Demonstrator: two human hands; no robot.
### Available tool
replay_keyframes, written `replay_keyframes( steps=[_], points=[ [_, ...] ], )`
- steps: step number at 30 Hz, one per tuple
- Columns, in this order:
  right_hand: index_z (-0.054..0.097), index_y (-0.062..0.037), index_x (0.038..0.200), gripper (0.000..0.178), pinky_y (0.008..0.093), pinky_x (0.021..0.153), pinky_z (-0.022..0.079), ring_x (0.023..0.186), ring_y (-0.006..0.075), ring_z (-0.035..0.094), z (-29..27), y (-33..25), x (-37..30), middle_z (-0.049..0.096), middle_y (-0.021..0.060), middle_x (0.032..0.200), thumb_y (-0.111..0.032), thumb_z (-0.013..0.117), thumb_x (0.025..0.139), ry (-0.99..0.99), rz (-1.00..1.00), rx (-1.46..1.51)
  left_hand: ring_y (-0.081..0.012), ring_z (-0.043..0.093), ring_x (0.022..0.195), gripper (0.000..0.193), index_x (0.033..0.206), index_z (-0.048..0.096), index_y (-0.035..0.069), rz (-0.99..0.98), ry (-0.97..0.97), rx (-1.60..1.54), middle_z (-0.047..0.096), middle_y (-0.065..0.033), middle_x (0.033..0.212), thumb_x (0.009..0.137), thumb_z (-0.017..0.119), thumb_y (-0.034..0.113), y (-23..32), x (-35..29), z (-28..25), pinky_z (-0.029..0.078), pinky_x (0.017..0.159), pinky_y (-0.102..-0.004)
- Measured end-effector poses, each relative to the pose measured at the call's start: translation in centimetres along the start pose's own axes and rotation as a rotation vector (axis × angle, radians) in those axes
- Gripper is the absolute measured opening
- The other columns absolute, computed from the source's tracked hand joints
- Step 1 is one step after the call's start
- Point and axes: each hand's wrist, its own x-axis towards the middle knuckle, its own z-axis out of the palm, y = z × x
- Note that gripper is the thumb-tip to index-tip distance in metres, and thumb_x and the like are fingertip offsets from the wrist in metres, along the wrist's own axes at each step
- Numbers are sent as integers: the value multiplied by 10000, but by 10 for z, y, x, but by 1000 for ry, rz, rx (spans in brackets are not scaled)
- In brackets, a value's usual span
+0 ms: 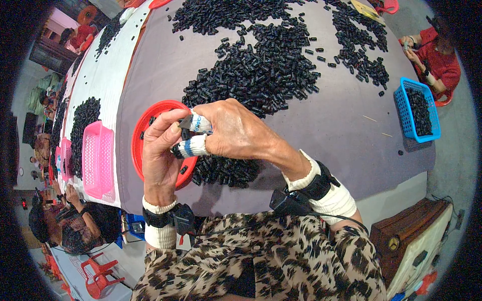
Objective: Sorting and assembling small black shoe components at a manufacturing station.
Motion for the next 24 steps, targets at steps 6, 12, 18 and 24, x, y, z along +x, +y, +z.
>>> replay_keyframes(
  steps=[6,12,18,24],
  points=[
    [561,20,741,373,373,541,429,550,274,567,-1,-2,-1,574,150,618,-316,710,677,-11,6,-5,-82,580,777,216,1022,608,-29,21,3,51,633,-67,907,815,614,33,3,-1,3,458,669,-188],
    [576,18,771,339,365,555,436,564,258,567,0,2,-2,584,144,638,-294,688,700,-26,-31,52,-68,555,743,210,1015,614,-28,21,18,108,624,-44,879,811,618,20,5,-2,7,438,657,-190],
    [586,10,780,333,335,552,437,548,221,535,-1,-2,-3,575,118,628,-300,688,714,-84,8,83,-81,571,776,216,1028,605,-30,42,9,140,624,-51,908,819,609,24,4,-1,4,457,695,-204],
    [585,-11,763,369,334,538,431,536,207,531,0,0,-1,578,111,626,-344,723,686,-13,12,114,-135,608,859,245,1073,567,-21,-23,-32,-181,625,-75,951,840,584,55,-6,1,-5,493,770,-261]
  ],
)
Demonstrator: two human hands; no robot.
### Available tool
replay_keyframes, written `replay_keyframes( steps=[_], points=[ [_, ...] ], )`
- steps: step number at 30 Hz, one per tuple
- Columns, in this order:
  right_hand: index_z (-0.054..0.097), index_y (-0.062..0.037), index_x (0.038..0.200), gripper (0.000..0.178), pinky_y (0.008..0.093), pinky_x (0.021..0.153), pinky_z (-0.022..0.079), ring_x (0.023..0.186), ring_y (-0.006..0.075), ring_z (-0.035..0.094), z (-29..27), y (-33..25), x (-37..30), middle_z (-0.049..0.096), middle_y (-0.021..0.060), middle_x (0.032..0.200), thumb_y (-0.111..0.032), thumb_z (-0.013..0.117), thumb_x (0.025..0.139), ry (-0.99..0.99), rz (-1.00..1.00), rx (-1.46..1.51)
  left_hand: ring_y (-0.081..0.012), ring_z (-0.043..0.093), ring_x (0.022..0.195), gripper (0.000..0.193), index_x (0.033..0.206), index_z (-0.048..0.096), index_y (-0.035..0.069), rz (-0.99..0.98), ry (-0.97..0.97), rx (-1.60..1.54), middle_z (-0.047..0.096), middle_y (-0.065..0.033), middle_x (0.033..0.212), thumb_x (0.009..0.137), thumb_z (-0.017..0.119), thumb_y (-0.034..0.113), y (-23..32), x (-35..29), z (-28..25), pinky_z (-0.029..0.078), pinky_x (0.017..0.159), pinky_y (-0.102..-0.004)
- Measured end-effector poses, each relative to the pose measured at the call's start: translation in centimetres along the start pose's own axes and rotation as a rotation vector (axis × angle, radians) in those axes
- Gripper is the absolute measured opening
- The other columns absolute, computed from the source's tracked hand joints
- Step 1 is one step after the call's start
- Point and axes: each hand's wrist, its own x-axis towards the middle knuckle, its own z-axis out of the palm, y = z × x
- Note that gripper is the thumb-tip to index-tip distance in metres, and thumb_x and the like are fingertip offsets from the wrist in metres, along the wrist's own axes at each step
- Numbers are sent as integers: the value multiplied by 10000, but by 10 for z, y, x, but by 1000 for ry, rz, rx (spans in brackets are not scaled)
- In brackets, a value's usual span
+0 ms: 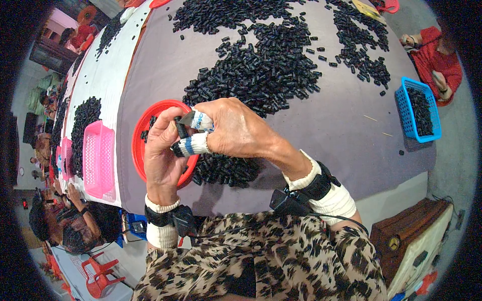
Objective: Sorting and assembling small black shoe components at a manufacturing station.
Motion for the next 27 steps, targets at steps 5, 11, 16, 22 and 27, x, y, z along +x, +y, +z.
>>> replay_keyframes(
  steps=[5,11,16,22,27],
  points=[
    [579,-6,751,383,334,529,423,531,188,524,2,4,0,570,106,610,-345,735,665,18,3,-11,-143,614,857,241,1063,563,-15,-15,-33,-29,620,-76,979,837,591,63,-2,1,-5,497,765,-268],
    [571,1,733,379,334,526,416,533,190,522,-1,-2,0,559,99,599,-331,738,656,1,40,-42,-142,613,868,239,1061,562,-16,-10,-28,-37,618,-76,982,838,590,64,-4,0,-5,497,768,-263],
    [561,6,730,371,346,531,419,532,219,528,-1,-1,0,566,119,604,-315,731,659,0,29,-63,-136,611,872,239,1064,562,-19,-3,-37,-13,617,-79,985,840,586,60,-5,1,-6,494,766,-252],
    [555,12,729,328,362,545,427,546,256,552,-2,-4,0,572,142,617,-273,706,675,-13,22,-76,-129,606,867,240,1066,563,-20,-3,-18,-15,616,-77,979,839,585,58,-5,-1,-5,489,771,-247],
    [566,-9,806,364,300,539,415,565,123,513,0,6,-1,557,59,629,-305,743,690,-24,-10,-104,-127,599,877,241,1064,565,-20,1,-11,-29,615,-71,979,840,586,65,-7,-1,-1,487,777,-252]
  ],
)
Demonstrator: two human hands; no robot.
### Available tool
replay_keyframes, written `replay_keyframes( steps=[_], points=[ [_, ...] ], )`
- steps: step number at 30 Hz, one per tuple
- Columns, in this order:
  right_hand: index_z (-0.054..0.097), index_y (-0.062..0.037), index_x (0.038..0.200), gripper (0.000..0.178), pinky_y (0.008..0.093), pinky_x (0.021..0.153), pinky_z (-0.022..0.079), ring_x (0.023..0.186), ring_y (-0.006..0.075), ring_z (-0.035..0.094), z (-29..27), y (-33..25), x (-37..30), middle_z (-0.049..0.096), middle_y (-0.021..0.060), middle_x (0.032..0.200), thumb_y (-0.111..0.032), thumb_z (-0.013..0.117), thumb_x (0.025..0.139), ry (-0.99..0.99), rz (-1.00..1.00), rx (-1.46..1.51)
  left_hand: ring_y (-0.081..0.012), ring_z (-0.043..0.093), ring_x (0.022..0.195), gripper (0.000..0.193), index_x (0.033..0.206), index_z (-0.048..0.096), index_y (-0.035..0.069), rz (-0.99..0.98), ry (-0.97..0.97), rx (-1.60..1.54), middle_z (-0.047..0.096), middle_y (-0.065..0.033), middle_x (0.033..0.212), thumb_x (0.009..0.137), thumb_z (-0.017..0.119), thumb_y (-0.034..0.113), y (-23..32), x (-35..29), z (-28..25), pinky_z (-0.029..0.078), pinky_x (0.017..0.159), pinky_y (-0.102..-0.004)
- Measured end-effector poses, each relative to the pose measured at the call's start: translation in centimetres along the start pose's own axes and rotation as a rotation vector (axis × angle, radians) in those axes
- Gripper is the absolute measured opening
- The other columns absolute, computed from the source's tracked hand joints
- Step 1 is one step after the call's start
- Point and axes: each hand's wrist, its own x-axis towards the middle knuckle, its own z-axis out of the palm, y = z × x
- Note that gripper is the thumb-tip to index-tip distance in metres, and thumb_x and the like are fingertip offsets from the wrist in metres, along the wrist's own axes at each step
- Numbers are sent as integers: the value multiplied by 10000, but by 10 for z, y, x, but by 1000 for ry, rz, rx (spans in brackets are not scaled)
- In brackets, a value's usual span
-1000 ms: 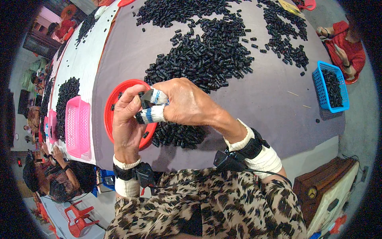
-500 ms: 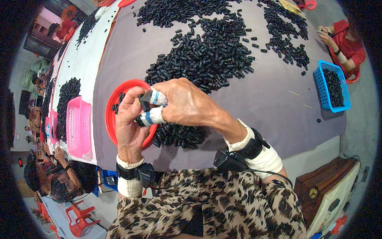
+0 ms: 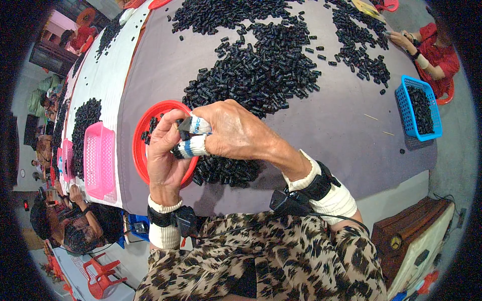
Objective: Sorting and assembling small black shoe components at a manufacturing station.
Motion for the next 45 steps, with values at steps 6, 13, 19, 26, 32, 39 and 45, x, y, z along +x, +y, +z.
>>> replay_keyframes(
  steps=[6,13,19,26,32,39,45],
  points=[
    [568,9,749,318,360,543,427,551,257,558,-2,-9,1,575,144,621,-273,700,680,36,7,7,-127,600,875,240,1059,568,-22,-3,17,45,617,-72,973,839,588,70,4,0,2,484,779,-252],
    [564,3,741,337,365,533,426,541,267,555,-3,-7,1,577,137,621,-289,715,669,24,4,-4,-122,606,848,216,1032,580,-31,13,32,133,621,-79,944,835,587,57,8,-1,6,490,753,-238],
    [561,5,736,334,376,539,430,551,283,567,-3,-8,1,582,141,622,-286,711,669,17,-7,-40,-106,598,829,205,1018,586,-35,15,16,197,622,-80,931,833,589,53,11,-1,7,487,731,-221],
    [567,10,739,331,388,555,438,578,312,579,-3,-9,1,590,152,641,-291,692,684,-22,-17,-57,-62,560,739,201,1007,597,-26,11,28,222,625,-57,901,825,609,60,14,-1,6,454,641,-189],
    [577,10,757,344,361,545,439,553,253,566,-3,-11,-1,589,127,635,-302,704,685,0,-9,14,-78,577,759,205,1017,595,-23,6,19,239,629,-54,886,834,599,69,13,1,3,467,681,-204],
    [588,-5,764,344,312,534,434,553,171,555,-3,-13,0,592,88,632,-284,751,646,63,55,95,-140,609,834,250,1071,564,-17,-27,22,47,627,-67,909,841,588,77,9,-1,3,490,772,-263],
    [583,-10,756,330,315,526,432,550,178,552,2,-8,1,589,89,632,-274,748,646,95,10,113,-137,611,841,258,1053,561,-7,3,-42,16,628,-87,932,812,614,67,6,1,1,489,771,-258]
  ],
)
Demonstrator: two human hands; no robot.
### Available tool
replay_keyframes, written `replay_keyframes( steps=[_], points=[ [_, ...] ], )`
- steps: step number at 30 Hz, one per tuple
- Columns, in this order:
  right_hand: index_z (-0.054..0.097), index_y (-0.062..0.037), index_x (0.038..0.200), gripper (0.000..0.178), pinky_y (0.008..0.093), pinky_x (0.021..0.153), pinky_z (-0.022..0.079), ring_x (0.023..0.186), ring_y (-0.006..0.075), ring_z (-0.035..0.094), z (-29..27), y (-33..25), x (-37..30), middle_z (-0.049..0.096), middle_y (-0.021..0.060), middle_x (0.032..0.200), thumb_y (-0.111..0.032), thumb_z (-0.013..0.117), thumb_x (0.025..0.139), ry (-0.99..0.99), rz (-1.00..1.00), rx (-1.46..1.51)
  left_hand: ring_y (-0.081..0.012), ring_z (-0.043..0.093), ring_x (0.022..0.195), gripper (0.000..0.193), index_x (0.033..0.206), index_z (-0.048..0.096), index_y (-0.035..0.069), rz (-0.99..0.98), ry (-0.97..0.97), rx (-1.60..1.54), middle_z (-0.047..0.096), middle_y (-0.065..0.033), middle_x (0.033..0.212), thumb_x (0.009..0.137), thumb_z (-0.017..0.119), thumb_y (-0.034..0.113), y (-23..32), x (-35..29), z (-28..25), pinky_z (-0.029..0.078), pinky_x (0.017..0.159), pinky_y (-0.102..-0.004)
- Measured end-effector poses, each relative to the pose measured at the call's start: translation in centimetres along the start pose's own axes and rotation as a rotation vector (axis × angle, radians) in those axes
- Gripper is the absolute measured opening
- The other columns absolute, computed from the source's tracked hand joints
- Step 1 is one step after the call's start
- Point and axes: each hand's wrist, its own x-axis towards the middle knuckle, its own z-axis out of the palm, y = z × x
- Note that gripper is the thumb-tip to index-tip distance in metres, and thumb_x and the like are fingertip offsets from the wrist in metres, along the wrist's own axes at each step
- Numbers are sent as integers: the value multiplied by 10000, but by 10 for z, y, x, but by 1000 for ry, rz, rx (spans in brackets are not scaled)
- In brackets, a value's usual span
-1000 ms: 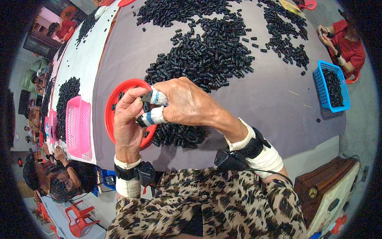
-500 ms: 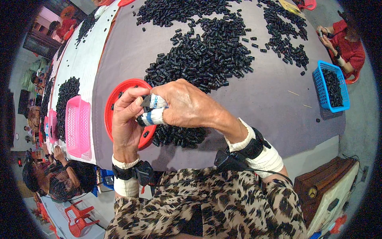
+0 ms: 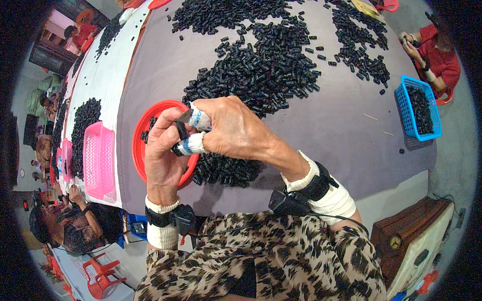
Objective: Sorting and assembling small black shoe components at a manufacturing station.
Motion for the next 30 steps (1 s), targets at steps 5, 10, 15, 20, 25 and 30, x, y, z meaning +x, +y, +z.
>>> replay_keyframes(
  steps=[5,10,15,20,25,30],
  points=[
    [568,-7,741,317,325,527,432,550,192,555,1,3,-1,588,97,636,-254,739,643,33,-26,-7,-129,617,795,219,1011,579,-18,-18,110,112,637,-87,892,796,593,21,1,2,9,492,738,-242],
    [564,-3,735,318,326,528,436,550,209,565,2,3,-1,592,113,639,-252,735,638,46,-9,-14,-134,622,795,235,1033,577,-32,-29,131,86,638,-94,883,806,587,27,2,1,12,499,724,-240],
    [564,-3,731,324,328,530,441,547,216,569,0,1,0,596,117,636,-260,737,636,58,7,-61,-138,618,809,265,1067,569,-38,-22,142,75,635,-100,898,811,581,28,-1,-1,12,503,732,-245],
    [559,-1,730,324,331,524,442,543,207,569,2,3,0,594,115,626,-254,738,636,79,-31,-39,-134,608,843,295,1101,557,-39,-7,114,167,627,-107,929,813,571,21,0,-3,8,500,749,-244],
    [560,-3,724,321,331,523,437,536,188,558,1,2,1,585,105,614,-255,739,636,63,0,-26,-144,609,850,283,1120,546,-41,-25,108,77,623,-110,947,846,532,27,1,-4,8,502,763,-265],
    [564,-6,721,316,329,522,432,526,186,544,2,4,3,577,98,605,-260,734,643,42,-4,-6,-157,608,863,280,1142,525,-39,-40,94,-27,619,-109,960,887,508,73,-2,-5,6,502,774,-280]
  ],
)
